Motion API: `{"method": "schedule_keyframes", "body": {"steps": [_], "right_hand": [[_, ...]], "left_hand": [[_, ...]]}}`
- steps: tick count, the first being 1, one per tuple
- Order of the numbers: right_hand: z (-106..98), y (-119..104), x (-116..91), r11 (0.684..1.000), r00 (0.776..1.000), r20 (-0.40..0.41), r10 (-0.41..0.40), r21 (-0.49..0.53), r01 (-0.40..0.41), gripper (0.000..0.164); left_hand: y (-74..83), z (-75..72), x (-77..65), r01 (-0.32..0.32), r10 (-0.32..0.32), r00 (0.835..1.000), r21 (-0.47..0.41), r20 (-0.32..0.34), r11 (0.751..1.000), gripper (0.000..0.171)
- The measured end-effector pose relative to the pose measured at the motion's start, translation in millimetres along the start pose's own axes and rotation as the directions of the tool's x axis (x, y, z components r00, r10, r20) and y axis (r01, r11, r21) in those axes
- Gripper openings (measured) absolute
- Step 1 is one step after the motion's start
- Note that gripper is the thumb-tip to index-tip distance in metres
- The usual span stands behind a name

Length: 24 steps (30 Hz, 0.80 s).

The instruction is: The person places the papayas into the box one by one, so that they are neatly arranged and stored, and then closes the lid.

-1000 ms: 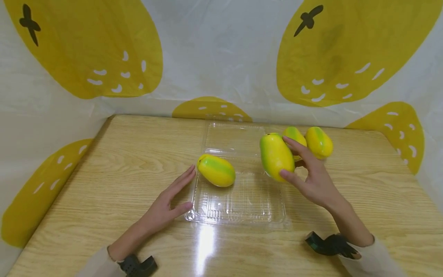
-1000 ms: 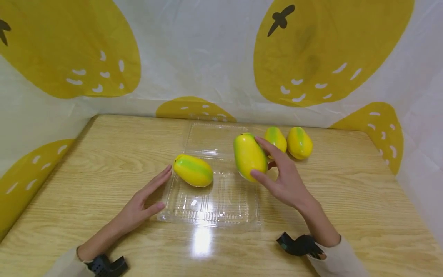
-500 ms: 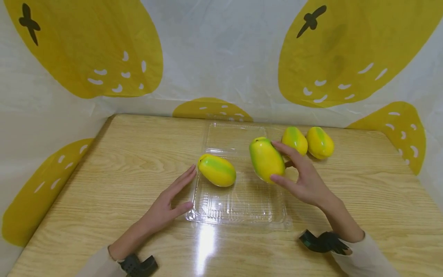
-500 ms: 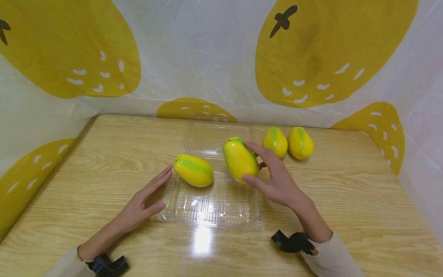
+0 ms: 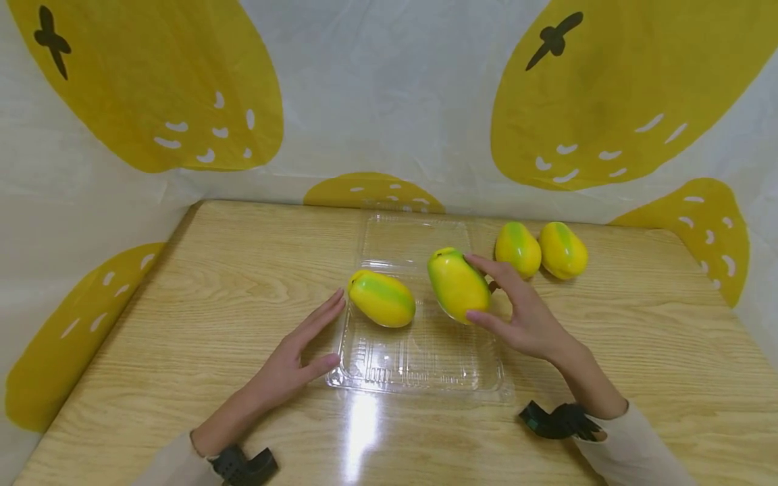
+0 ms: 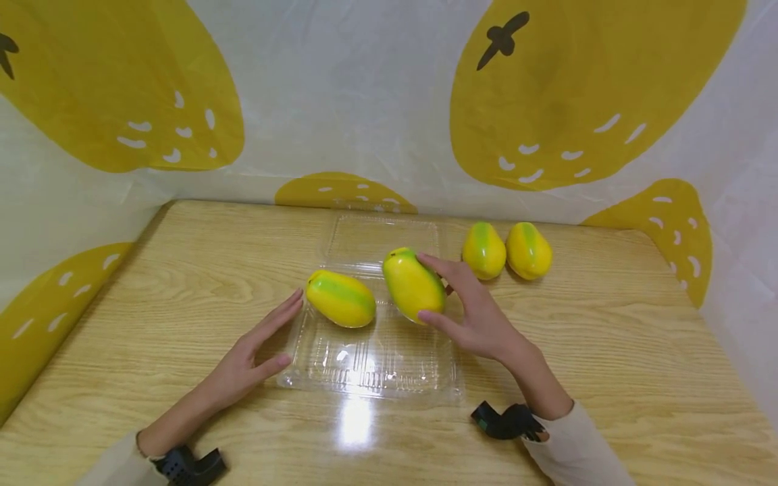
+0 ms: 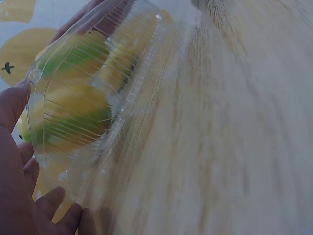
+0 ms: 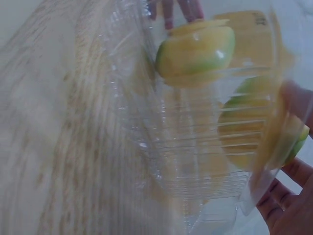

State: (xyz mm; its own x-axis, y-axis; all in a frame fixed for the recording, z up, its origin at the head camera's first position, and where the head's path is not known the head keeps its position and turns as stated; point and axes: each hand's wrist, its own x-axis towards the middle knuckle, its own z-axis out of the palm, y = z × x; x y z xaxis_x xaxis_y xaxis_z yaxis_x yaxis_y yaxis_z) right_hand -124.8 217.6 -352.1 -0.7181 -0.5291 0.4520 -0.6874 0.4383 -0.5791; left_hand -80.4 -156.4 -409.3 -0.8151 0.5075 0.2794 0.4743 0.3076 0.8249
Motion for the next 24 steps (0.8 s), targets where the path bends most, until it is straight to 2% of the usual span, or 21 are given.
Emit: {"method": "schedule_keyframes", "body": {"steps": [5, 14, 24], "right_hand": [[3.4, 1.8, 0.4, 0.999, 0.999, 0.005, -0.042, -0.003, 0.042, 0.073], [6.3, 2.5, -0.1, 0.999, 0.998, 0.047, -0.033, -0.017, 0.034, 0.078], [8.5, 7.5, -0.4, 0.995, 0.993, 0.095, -0.070, -0.063, 0.076, 0.074]], "left_hand": [[-0.3, 0.1, -0.4, 0.014, -0.014, 1.000, -0.007, 0.002, 1.000, 0.073], [-0.9, -0.3, -0.9, 0.012, -0.012, 1.000, -0.012, 0.003, 1.000, 0.073], [-0.6, -0.5, -0.4, 0.024, -0.024, 1.000, 0.008, 0.003, 1.000, 0.072]]}}
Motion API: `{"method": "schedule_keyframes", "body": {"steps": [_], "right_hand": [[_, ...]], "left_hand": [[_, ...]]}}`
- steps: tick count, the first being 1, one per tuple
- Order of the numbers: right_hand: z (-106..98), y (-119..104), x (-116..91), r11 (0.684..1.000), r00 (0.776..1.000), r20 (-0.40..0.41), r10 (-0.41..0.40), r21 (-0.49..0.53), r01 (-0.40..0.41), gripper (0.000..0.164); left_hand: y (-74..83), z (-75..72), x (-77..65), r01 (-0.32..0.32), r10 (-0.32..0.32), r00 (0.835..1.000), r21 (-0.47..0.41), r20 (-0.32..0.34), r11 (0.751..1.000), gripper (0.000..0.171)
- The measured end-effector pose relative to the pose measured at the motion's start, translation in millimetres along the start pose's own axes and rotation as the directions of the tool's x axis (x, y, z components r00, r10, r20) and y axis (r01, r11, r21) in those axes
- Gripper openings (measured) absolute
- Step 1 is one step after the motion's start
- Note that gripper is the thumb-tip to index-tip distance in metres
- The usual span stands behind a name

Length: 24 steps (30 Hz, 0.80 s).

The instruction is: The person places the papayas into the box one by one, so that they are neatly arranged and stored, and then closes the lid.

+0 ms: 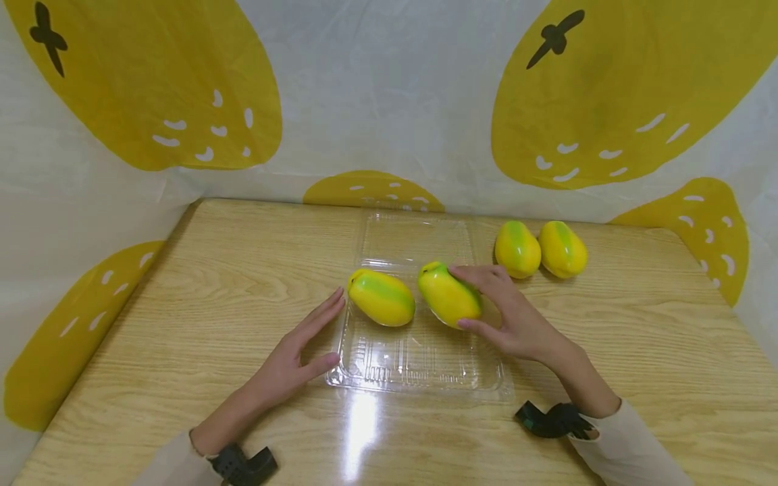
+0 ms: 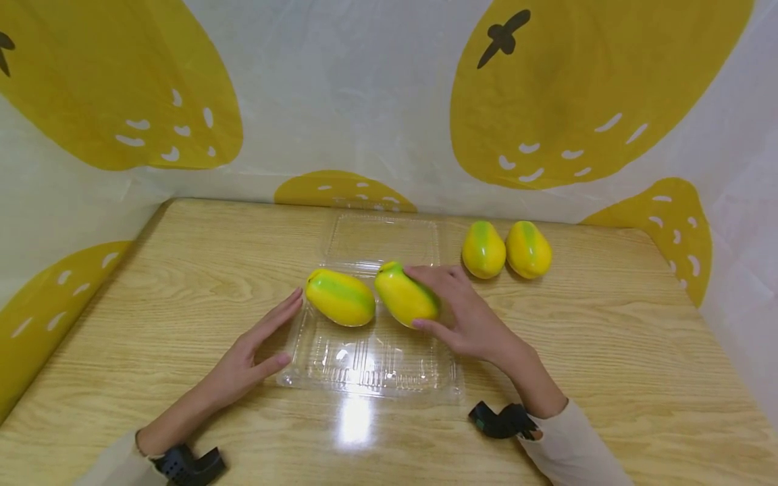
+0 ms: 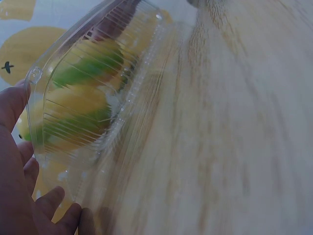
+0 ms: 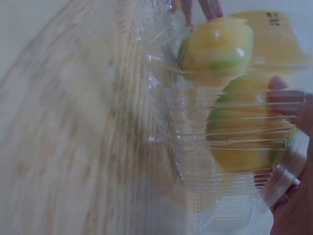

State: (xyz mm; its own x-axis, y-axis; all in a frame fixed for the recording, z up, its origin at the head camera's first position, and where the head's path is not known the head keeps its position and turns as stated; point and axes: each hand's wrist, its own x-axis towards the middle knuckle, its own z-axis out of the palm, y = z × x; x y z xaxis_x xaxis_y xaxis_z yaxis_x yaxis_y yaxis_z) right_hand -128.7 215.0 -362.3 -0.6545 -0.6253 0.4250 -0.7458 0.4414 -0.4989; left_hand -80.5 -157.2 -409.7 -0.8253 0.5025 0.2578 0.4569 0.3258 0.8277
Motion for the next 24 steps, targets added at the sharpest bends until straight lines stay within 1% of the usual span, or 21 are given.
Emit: {"method": "schedule_keyframes", "body": {"steps": [8, 17, 21, 24], "right_hand": [[0.6, 0.4, 0.7, 1.000, 1.000, 0.022, -0.004, -0.013, 0.004, 0.076], [2.1, 1.1, 2.3, 0.997, 0.997, 0.000, -0.071, -0.031, 0.071, 0.070], [2.2, 0.4, 2.3, 0.997, 0.998, 0.010, -0.064, -0.037, 0.064, 0.072], [2.1, -0.3, 1.6, 0.999, 0.999, 0.026, -0.036, -0.035, 0.037, 0.074]], "left_hand": [[0.2, 0.3, -0.1, -0.008, 0.008, 1.000, 0.001, -0.003, 1.000, 0.073], [-0.4, 0.8, 0.8, -0.015, 0.015, 1.000, -0.003, -0.004, 1.000, 0.073], [-1.3, 0.9, 0.6, -0.014, 0.014, 1.000, -0.005, -0.003, 1.000, 0.073], [-1.0, 0.8, 0.4, -0.016, 0.016, 1.000, -0.007, -0.002, 1.000, 0.073]]}}
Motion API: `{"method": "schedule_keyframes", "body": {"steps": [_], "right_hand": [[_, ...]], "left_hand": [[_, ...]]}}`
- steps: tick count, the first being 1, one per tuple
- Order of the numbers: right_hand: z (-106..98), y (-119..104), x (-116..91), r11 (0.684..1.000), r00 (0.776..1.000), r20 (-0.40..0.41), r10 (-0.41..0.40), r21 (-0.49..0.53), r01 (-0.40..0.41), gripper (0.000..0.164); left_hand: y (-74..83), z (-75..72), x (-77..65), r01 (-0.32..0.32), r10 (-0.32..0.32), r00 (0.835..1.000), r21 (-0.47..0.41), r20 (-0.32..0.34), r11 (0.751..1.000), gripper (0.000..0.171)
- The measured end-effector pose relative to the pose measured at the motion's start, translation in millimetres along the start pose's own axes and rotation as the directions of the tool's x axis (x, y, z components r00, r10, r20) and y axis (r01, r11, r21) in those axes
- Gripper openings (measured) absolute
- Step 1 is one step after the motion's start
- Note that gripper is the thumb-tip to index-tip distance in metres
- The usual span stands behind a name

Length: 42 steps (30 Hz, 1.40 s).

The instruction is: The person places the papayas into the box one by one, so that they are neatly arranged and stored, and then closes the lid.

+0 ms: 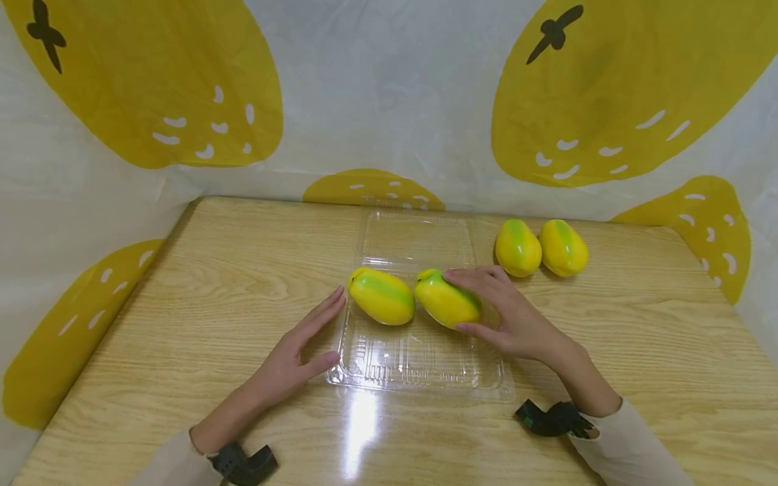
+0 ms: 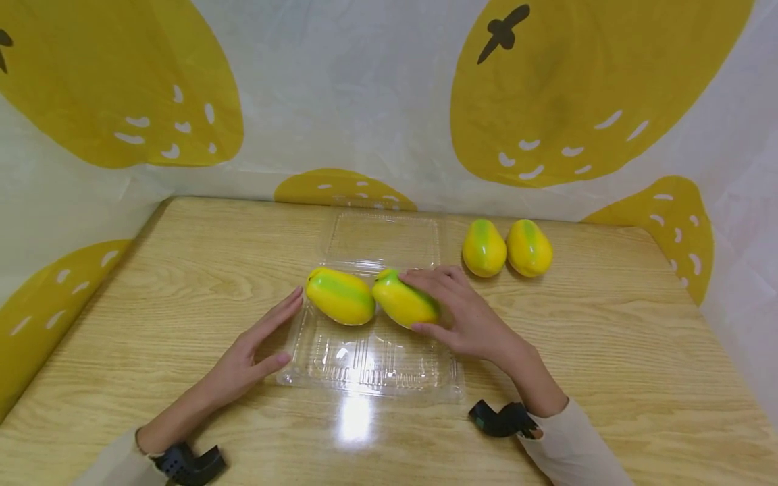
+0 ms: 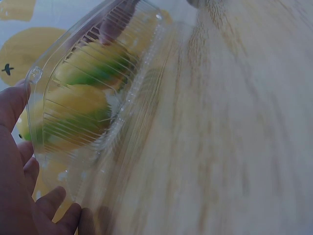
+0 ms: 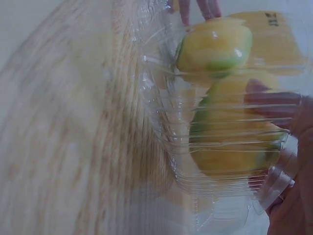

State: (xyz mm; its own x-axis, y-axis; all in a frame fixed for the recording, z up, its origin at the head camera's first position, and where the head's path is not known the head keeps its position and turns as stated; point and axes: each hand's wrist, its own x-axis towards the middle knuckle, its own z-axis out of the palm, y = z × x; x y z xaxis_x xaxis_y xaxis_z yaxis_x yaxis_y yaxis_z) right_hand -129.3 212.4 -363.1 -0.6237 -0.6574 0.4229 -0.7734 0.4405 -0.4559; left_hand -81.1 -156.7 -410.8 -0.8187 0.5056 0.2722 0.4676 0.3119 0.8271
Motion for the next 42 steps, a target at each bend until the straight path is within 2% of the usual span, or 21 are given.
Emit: {"method": "schedule_keyframes", "body": {"steps": [11, 42], "right_hand": [[0.9, -3.8, -1.5, 1.000, 1.000, 0.022, 0.021, -0.011, -0.020, 0.073], [1.6, -3.7, -1.9, 0.999, 0.999, 0.038, -0.006, -0.043, 0.007, 0.070]], "left_hand": [[0.1, 0.6, -0.3, -0.004, 0.004, 1.000, -0.001, 0.004, 1.000, 0.073], [-4.2, 1.3, -1.8, -0.012, 0.012, 1.000, 0.004, 0.003, 1.000, 0.073]]}}
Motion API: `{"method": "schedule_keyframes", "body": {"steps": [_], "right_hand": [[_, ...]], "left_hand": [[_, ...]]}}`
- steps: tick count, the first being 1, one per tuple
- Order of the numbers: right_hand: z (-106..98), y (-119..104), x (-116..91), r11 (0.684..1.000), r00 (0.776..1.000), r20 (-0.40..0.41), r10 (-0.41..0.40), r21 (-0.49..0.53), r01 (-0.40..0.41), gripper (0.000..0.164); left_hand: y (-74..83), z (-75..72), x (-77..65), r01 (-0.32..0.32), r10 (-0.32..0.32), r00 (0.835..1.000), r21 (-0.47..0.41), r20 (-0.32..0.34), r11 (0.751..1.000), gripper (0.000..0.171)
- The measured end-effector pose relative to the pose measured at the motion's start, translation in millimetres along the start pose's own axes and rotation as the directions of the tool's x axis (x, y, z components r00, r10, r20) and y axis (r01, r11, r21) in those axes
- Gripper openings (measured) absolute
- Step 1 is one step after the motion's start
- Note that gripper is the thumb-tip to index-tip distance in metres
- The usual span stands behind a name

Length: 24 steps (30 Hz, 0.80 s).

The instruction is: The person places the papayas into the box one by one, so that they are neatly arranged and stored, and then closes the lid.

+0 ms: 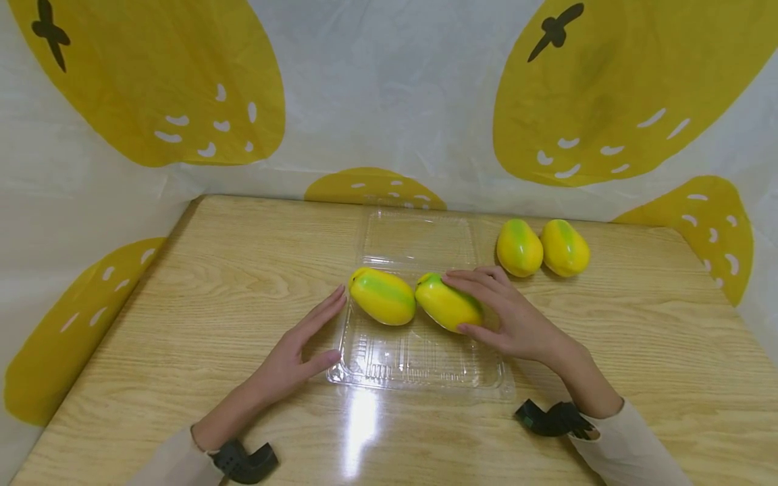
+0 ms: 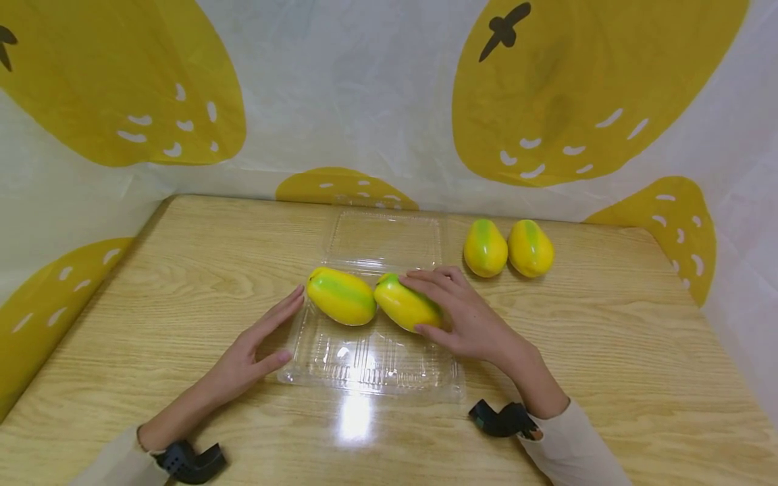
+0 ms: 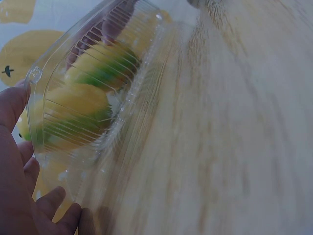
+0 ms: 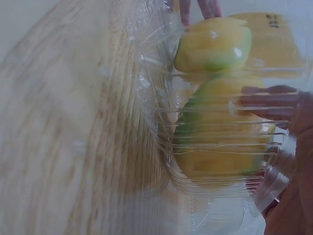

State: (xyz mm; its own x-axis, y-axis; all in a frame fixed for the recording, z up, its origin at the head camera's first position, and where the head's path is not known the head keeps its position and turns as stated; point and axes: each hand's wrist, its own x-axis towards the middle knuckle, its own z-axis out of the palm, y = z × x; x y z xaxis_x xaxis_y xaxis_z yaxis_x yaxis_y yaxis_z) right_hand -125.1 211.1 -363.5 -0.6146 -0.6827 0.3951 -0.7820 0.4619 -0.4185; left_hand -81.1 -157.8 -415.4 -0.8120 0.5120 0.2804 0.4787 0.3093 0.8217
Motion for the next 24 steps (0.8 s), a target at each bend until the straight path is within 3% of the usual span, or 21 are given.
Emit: {"method": "schedule_keyframes", "body": {"steps": [24], "right_hand": [[-1.8, -1.9, 1.6, 1.000, 1.000, 0.009, -0.011, 0.008, 0.011, 0.068]], "left_hand": [[-1.4, -0.7, 0.2, -0.001, 0.001, 1.000, -0.001, -0.005, 1.000, 0.072]]}}
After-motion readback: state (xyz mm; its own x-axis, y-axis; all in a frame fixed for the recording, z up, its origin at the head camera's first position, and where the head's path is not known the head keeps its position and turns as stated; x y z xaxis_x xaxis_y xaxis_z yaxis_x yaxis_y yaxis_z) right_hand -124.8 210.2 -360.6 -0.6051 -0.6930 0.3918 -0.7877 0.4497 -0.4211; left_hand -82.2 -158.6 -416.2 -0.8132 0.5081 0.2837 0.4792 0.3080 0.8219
